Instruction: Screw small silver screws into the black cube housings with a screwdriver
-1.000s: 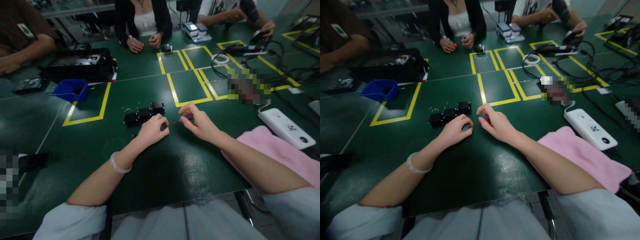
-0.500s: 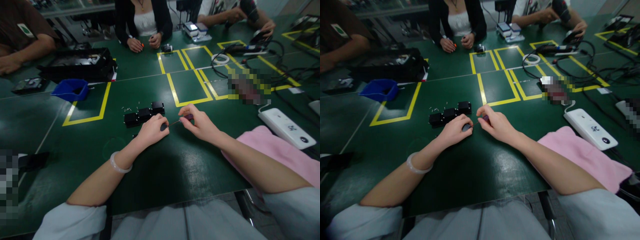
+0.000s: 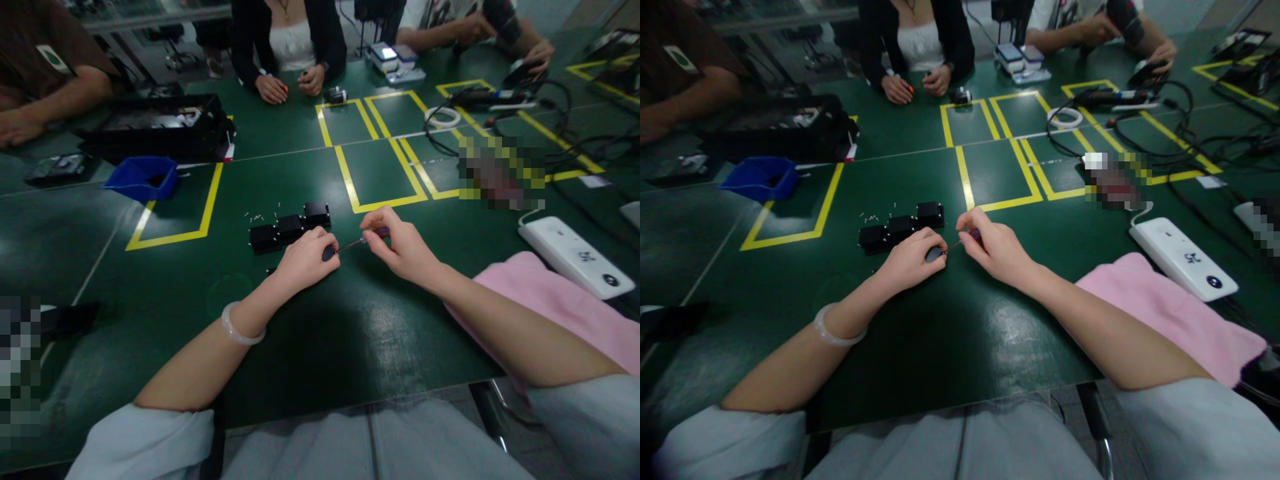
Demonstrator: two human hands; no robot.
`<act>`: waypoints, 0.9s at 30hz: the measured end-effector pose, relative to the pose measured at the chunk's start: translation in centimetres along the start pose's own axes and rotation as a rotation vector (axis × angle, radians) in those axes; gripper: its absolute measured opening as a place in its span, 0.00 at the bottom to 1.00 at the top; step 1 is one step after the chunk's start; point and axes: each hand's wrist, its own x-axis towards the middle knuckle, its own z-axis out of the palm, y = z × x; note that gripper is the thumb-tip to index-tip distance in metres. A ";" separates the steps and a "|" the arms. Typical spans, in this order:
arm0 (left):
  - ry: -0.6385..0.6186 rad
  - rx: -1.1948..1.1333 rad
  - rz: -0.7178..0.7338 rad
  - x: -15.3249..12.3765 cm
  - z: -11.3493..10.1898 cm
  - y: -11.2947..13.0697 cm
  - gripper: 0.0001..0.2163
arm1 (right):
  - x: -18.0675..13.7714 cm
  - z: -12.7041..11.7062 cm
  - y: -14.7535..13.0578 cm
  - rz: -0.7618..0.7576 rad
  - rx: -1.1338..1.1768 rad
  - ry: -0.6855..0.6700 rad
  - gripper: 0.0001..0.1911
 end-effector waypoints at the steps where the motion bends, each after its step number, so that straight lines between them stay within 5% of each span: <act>1: -0.003 0.002 -0.003 0.0 0.0 0.0 0.10 | 0.0 0.0 0.0 0.005 0.001 0.001 0.04; 27: 0.000 -0.005 0.000 -0.1 0.0 0.0 0.10 | 0.2 -0.3 -0.2 -0.051 0.004 -0.039 0.06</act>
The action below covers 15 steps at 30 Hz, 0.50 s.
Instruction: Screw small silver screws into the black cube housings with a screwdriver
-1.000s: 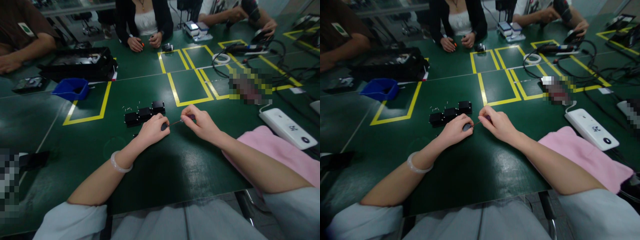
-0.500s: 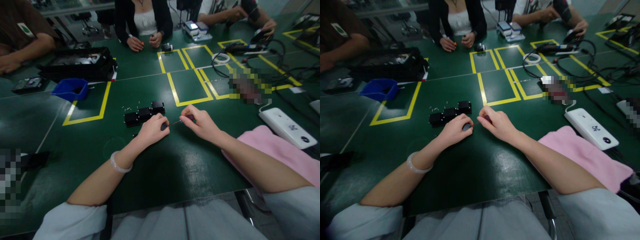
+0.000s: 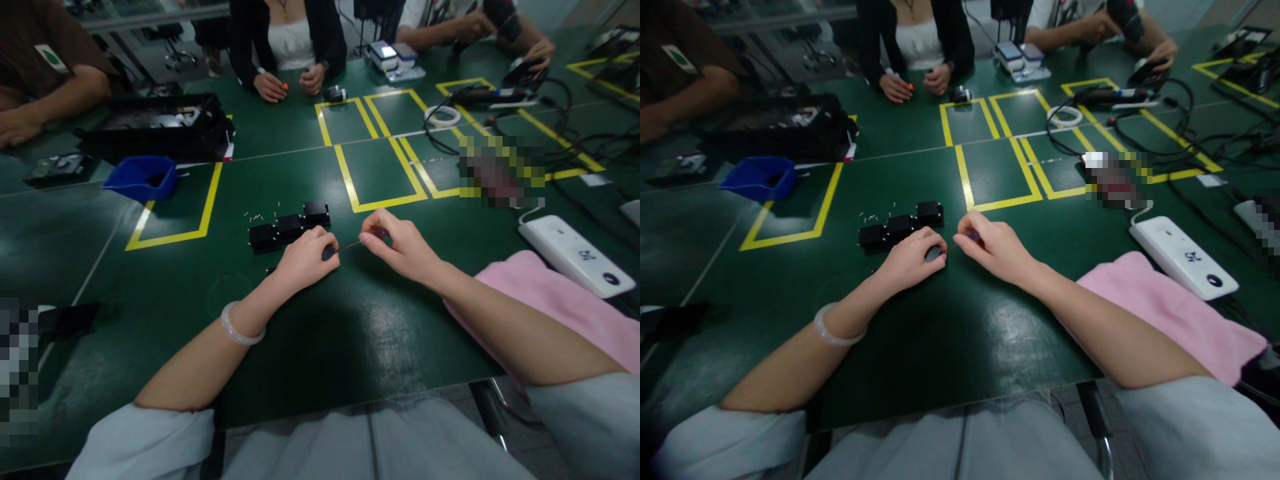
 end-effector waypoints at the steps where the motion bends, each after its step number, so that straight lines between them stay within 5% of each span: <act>1: 0.003 -0.001 0.001 0.0 0.0 0.0 0.10 | 0.0 0.0 0.1 -0.005 0.003 0.001 0.07; 15: -0.008 -0.001 -0.012 0.0 -0.1 0.2 0.10 | 0.0 0.1 -0.1 -0.034 0.013 0.022 0.02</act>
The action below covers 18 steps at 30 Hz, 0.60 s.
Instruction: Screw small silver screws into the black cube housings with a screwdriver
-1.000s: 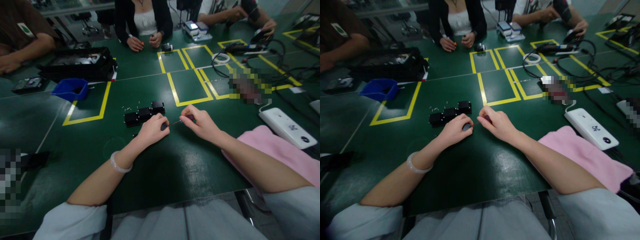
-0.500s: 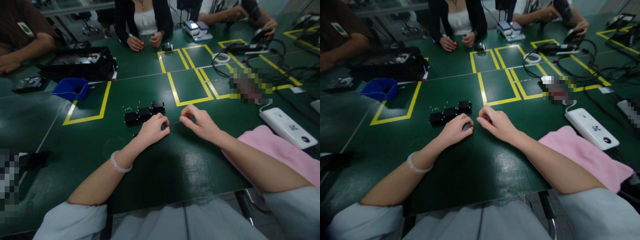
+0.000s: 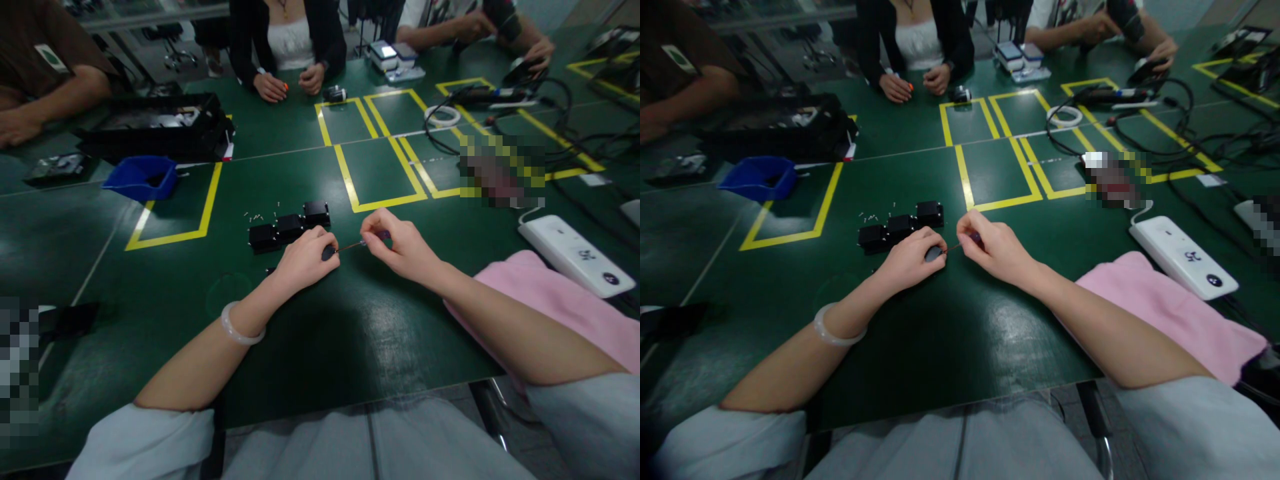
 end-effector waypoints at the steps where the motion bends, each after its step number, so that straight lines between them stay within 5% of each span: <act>1: -0.003 0.000 -0.002 0.0 0.0 0.0 0.10 | 0.0 0.0 0.0 0.001 0.002 0.000 0.02; 13: 0.008 -0.001 0.011 0.0 0.0 -0.2 0.10 | 0.0 0.0 0.2 -0.010 -0.022 0.000 0.07; 18: 0.012 -0.002 0.006 0.0 0.1 -0.2 0.10 | -0.1 0.0 0.1 0.017 -0.008 0.011 0.01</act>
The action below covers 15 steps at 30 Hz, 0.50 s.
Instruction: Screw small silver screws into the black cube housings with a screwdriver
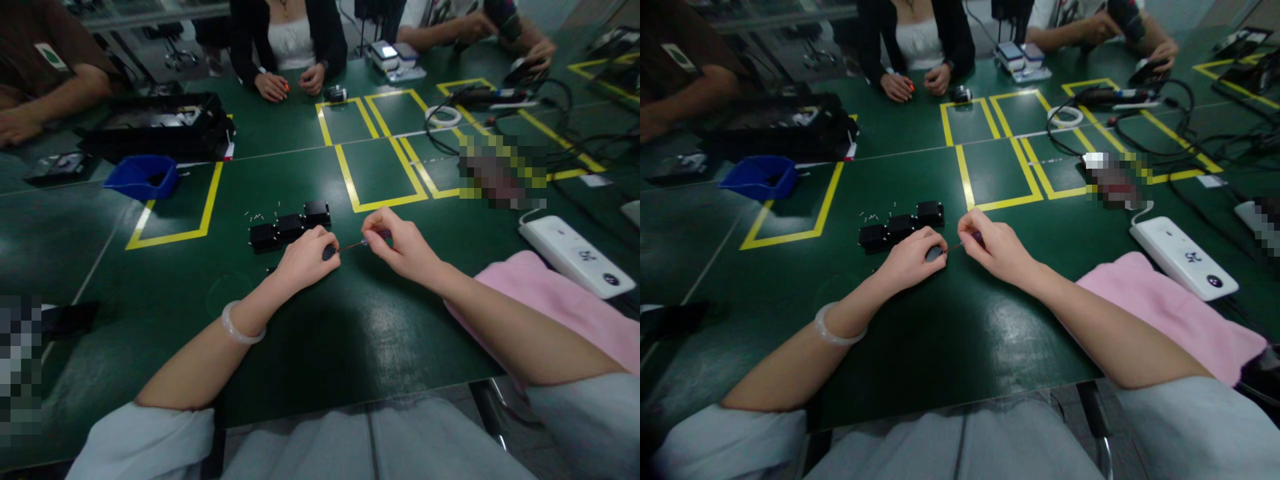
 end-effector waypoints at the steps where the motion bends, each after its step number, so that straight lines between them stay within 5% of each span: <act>1: 0.003 0.000 0.000 0.0 0.0 0.0 0.10 | 0.0 0.0 0.0 0.006 0.007 0.001 0.01; 9: 0.002 0.002 0.004 0.0 0.0 0.0 0.10 | 0.0 -0.1 0.1 0.012 -0.017 -0.012 0.08; 15: -0.005 0.003 -0.001 0.0 -0.1 0.1 0.10 | 0.0 0.0 -0.2 0.026 0.013 -0.010 0.01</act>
